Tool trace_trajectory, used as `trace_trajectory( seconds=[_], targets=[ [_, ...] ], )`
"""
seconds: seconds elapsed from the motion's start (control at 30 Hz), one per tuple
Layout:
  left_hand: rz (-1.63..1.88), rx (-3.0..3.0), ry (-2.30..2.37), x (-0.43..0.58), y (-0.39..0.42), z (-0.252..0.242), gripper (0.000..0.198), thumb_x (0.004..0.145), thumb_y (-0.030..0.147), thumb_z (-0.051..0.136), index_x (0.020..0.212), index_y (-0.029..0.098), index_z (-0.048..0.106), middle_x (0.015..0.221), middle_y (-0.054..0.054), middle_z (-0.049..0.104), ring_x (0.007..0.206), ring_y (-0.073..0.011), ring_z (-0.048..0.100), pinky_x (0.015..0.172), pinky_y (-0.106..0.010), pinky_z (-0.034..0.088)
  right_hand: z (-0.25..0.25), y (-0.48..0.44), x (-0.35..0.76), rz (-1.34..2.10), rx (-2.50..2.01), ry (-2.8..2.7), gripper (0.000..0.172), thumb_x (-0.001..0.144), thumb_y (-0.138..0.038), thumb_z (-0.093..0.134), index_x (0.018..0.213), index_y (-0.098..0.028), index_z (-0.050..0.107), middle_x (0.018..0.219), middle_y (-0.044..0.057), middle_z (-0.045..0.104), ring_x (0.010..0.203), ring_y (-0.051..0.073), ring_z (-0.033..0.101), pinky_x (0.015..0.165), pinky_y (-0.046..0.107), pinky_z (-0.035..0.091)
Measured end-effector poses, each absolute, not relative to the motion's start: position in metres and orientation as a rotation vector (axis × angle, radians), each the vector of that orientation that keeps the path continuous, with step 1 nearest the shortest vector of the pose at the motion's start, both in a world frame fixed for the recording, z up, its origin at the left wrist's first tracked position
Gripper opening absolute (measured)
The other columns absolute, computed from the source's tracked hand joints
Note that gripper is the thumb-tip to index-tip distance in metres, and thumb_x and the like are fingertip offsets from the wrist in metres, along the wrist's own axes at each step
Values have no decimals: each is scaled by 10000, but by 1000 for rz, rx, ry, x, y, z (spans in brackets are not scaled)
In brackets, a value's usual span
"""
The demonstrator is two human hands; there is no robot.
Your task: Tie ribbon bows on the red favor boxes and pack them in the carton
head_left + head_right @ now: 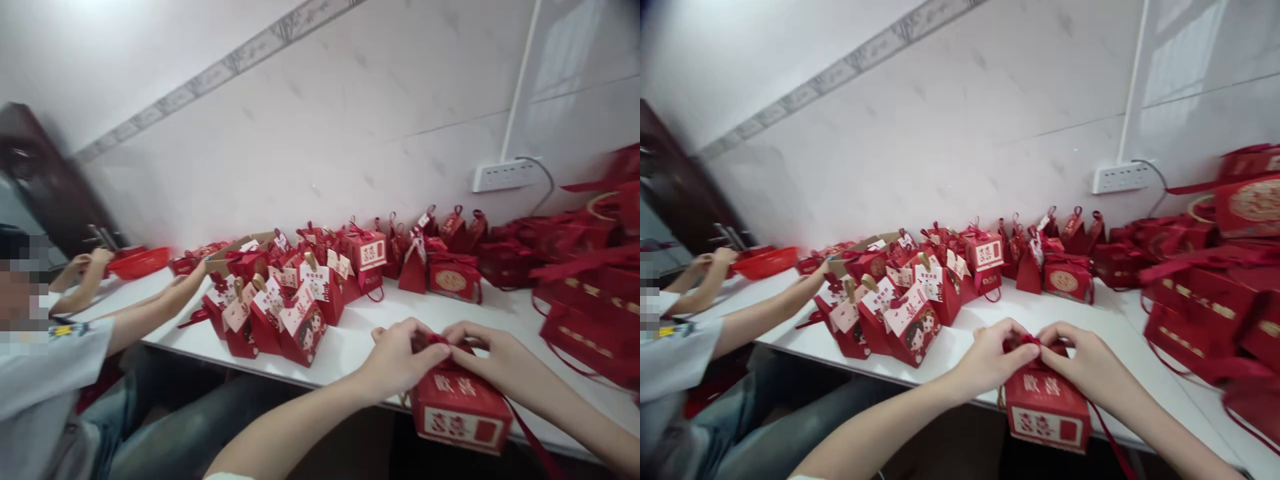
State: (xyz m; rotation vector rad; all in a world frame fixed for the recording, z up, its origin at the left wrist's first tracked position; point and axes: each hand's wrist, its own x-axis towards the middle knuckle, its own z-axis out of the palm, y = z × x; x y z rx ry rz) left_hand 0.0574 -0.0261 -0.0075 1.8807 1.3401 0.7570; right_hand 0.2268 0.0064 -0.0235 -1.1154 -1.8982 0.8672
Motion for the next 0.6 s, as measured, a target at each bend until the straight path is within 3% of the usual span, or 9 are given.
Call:
trace_trajectory(
  seconds=[0.2,0.6],
  targets=[
    [895,1884,1257,57,-22,-6,110,758,285,571,782,189,523,776,-2,625,765,-161,577,756,-306,411,-8,-1,227,918,-1125,-1910,185,662,-360,571,655,-177,597,756,66,670,736,207,614,746,347,487],
    [946,1598,975,55,-14,-13,189,778,336,588,780,170,497,729,17,565,679,-103,532,646,-235,417,-7,6,238,1039,-983,-1988,160,769,-295,555,771,-155,632,864,64,662,820,183,608,813,333,455]
  ],
)
